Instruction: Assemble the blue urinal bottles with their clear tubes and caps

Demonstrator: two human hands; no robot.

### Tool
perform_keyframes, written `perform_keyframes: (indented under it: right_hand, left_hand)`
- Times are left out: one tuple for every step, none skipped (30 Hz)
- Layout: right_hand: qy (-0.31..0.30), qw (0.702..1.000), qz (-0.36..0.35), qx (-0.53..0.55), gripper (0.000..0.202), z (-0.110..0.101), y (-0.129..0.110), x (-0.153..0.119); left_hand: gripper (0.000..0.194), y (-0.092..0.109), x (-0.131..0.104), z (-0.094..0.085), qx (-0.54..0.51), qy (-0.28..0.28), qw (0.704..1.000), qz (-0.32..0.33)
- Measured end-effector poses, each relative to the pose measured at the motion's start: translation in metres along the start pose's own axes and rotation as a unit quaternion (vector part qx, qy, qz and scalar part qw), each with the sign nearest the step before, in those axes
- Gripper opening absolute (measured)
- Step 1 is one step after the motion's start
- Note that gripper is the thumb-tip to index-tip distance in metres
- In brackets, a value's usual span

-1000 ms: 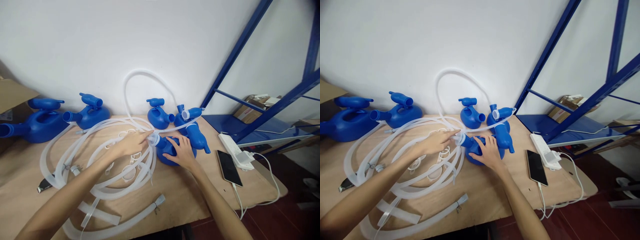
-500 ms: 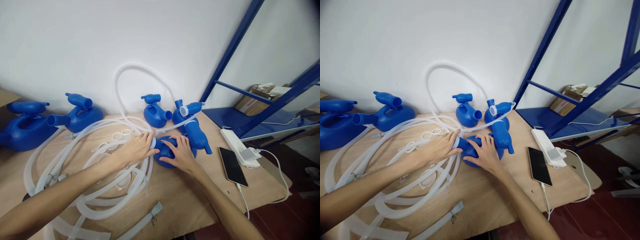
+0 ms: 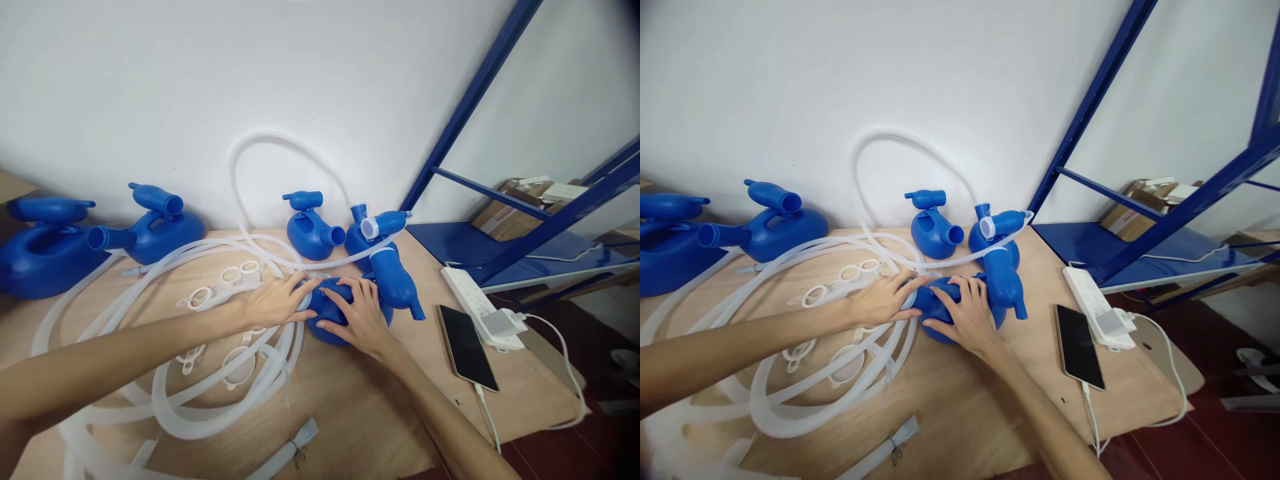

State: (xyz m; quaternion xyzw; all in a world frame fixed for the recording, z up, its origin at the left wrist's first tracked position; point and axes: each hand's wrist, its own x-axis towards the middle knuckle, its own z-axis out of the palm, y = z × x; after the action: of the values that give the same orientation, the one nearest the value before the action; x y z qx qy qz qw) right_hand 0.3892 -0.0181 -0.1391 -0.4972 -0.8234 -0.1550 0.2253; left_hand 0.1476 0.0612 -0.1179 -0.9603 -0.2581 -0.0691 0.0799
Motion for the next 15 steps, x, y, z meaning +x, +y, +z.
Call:
perform_keyframes:
  right_hand:
    - [0.004, 1.000, -0.002, -0.001, 0.057, 0.000, 0.000, 0.000]
    - [0.007, 1.000, -0.003, -0.002, 0.057, 0.000, 0.001, 0.000]
    - [0.008, 1.000, -0.003, -0.002, 0.057, 0.001, 0.001, 0.000]
    - [0.008, 1.000, -0.002, -0.002, 0.057, 0.001, 0.001, 0.001]
    - [0.007, 1.000, -0.001, -0.002, 0.057, 0.002, 0.001, 0.001]
    - [0.006, 1.000, 0.001, -0.001, 0.057, 0.002, 0.001, 0.002]
    - [0.007, 1.000, 0.003, 0.000, 0.057, 0.003, 0.001, 0.002]
    - [0.009, 1.000, 0.005, 0.002, 0.057, 0.003, 0.001, 0.002]
    - [0.010, 1.000, 0.008, 0.005, 0.057, 0.004, 0.002, 0.002]
    - [0.012, 1.000, 0.010, 0.009, 0.059, 0.004, 0.002, 0.003]
    - [0.012, 1.000, 0.012, 0.012, 0.060, 0.004, 0.002, 0.003]
    - [0.013, 1.000, 0.015, 0.015, 0.060, 0.004, 0.001, 0.003]
    - [0.013, 1.000, 0.018, 0.018, 0.061, 0.004, 0.001, 0.003]
    - [0.014, 0.999, 0.021, 0.021, 0.060, 0.004, 0.001, 0.003]
    - [0.017, 0.999, 0.024, 0.024, 0.059, 0.004, 0.001, 0.003]
  left_hand:
    - [0.070, -0.003, 0.002, -0.002, 0.006, -0.003, 1.000, 0.022]
    - [0.069, -0.005, 0.003, -0.003, 0.011, -0.003, 0.999, 0.042]
    - [0.070, -0.008, 0.004, -0.003, 0.014, 0.000, 0.998, 0.061]
    - [0.072, -0.010, 0.006, -0.003, 0.016, 0.003, 0.997, 0.075]
    - [0.074, -0.011, 0.006, -0.002, 0.016, 0.006, 0.997, 0.081]
    - [0.076, -0.012, 0.007, -0.002, 0.015, 0.009, 0.997, 0.079]
    - [0.079, -0.013, 0.006, -0.002, 0.012, 0.012, 0.997, 0.072]
    - [0.080, -0.012, 0.006, -0.002, 0.007, 0.016, 0.998, 0.061]
    - [0.081, -0.010, 0.004, -0.004, -0.001, 0.022, 0.999, 0.048]
    - [0.081, -0.007, 0.002, -0.006, -0.011, 0.029, 0.999, 0.034]
    - [0.080, -0.003, 0.001, -0.008, -0.021, 0.036, 0.999, 0.018]
    - [0.080, 0.001, -0.001, -0.012, -0.028, 0.042, 0.999, -0.002]
    - [0.081, 0.006, -0.003, -0.016, -0.034, 0.049, 0.998, -0.028]
    - [0.082, 0.012, -0.005, -0.021, -0.036, 0.056, 0.996, -0.057]
    - [0.084, 0.017, -0.006, -0.025, -0.035, 0.062, 0.994, -0.088]
